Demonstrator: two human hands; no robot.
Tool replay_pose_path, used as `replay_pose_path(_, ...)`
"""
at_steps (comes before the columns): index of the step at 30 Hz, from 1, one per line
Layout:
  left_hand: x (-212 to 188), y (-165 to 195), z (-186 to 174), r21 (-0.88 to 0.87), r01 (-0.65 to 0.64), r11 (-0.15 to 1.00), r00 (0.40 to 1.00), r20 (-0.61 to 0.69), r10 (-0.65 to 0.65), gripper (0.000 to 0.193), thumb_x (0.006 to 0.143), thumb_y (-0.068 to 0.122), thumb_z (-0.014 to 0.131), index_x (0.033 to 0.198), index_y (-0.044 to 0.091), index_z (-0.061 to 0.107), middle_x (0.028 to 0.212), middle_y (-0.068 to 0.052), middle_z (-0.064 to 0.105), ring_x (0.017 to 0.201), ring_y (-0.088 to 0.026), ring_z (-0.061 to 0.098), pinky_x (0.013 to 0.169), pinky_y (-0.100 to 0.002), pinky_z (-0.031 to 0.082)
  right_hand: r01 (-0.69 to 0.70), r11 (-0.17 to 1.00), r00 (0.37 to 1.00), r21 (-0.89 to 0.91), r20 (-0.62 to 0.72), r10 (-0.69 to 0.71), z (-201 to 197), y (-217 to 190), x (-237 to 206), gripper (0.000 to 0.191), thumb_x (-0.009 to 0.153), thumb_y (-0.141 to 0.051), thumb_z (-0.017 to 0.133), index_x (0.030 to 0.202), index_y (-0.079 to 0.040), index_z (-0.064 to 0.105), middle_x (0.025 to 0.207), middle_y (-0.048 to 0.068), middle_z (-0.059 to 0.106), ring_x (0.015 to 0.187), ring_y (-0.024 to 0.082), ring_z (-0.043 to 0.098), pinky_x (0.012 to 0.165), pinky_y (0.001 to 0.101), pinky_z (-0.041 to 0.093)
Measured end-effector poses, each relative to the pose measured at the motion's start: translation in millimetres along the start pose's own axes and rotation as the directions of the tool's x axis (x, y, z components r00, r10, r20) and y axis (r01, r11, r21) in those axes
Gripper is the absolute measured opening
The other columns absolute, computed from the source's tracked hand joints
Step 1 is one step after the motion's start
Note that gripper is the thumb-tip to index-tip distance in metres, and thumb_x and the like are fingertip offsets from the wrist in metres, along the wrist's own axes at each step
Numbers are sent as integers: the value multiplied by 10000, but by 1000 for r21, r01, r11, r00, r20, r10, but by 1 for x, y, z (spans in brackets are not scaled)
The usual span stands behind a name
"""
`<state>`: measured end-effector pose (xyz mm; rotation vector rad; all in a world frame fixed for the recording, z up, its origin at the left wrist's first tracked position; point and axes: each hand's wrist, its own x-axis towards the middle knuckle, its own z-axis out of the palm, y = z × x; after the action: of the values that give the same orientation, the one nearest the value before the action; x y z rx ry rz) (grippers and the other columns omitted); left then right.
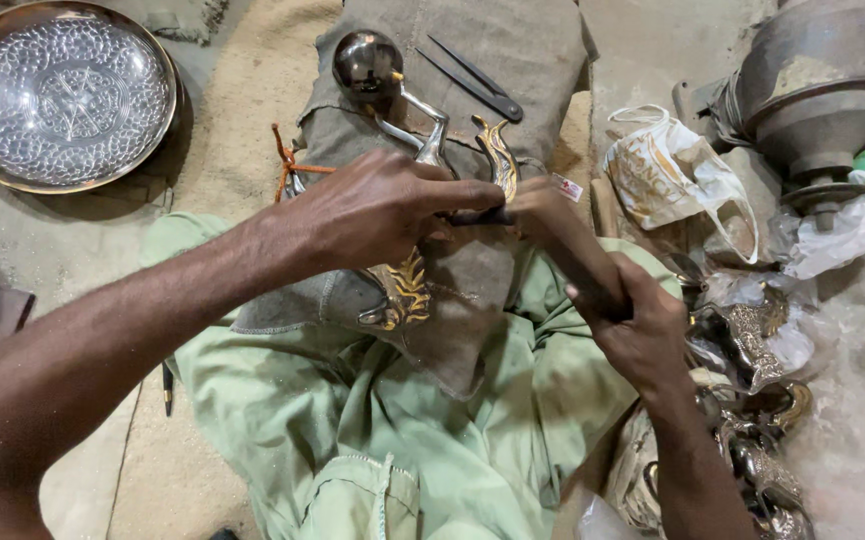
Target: The person sits cross-legged on the floor with an ornate metal horse figurine on a sandbag on their lap. They hold a punch against the figurine's surface and strike it with a wooden mallet, repositioning the punch repeatedly to shape the decorated metal, occasionally steadying the figurine by hand.
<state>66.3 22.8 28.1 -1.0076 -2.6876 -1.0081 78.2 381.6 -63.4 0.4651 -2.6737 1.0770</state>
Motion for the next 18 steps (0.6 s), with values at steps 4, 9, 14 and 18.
replay_pose_path(4, -1, 0, 0, -20, -2, 1000, 1000, -11, 2, 564, 833, 58, 745, 1372, 195, 648, 933, -159, 756, 678, -365, 687, 583, -506, 506, -14, 999, 999, 43, 29, 12, -9, -2, 8, 394, 889, -248, 891, 1105, -74, 611, 811, 104, 689, 691, 152, 665, 674, 347, 558)
replay_pose_path(9, 0, 3, 2, -30, 151, 988, 987, 67, -149, 570, 872, 32, 696, 1401, 233, 629, 933, -115, 776, 590, -276, 711, 553, -451, 541, 168, 984, 986, -58, 28, -166, -14, -9, 20, 471, 853, -232, 883, 1197, -44, 621, 951, 117, 708, 810, 196, 698, 707, 363, 585)
replay_pose_path(14, -4, 4, 3, -78, 121, 990, 992, -11, -123, 549, 857, 64, 730, 1381, 203, 641, 986, -123, 779, 662, -266, 735, 581, -441, 564, 340, 923, 940, -182, 92, -328, -18, -9, 28, 515, 865, -212, 884, 1276, -36, 628, 1031, 141, 723, 890, 230, 734, 746, 361, 604)
replay_pose_path(18, -9, 3, 3, -72, 17, 997, 994, -109, -25, 545, 845, 93, 771, 1370, 147, 635, 1062, -148, 770, 762, -323, 736, 619, -456, 564, 134, 991, 990, -13, 39, -134, -21, -5, 30, 541, 882, -256, 885, 1290, -68, 582, 1000, 129, 710, 854, 224, 708, 750, 363, 591)
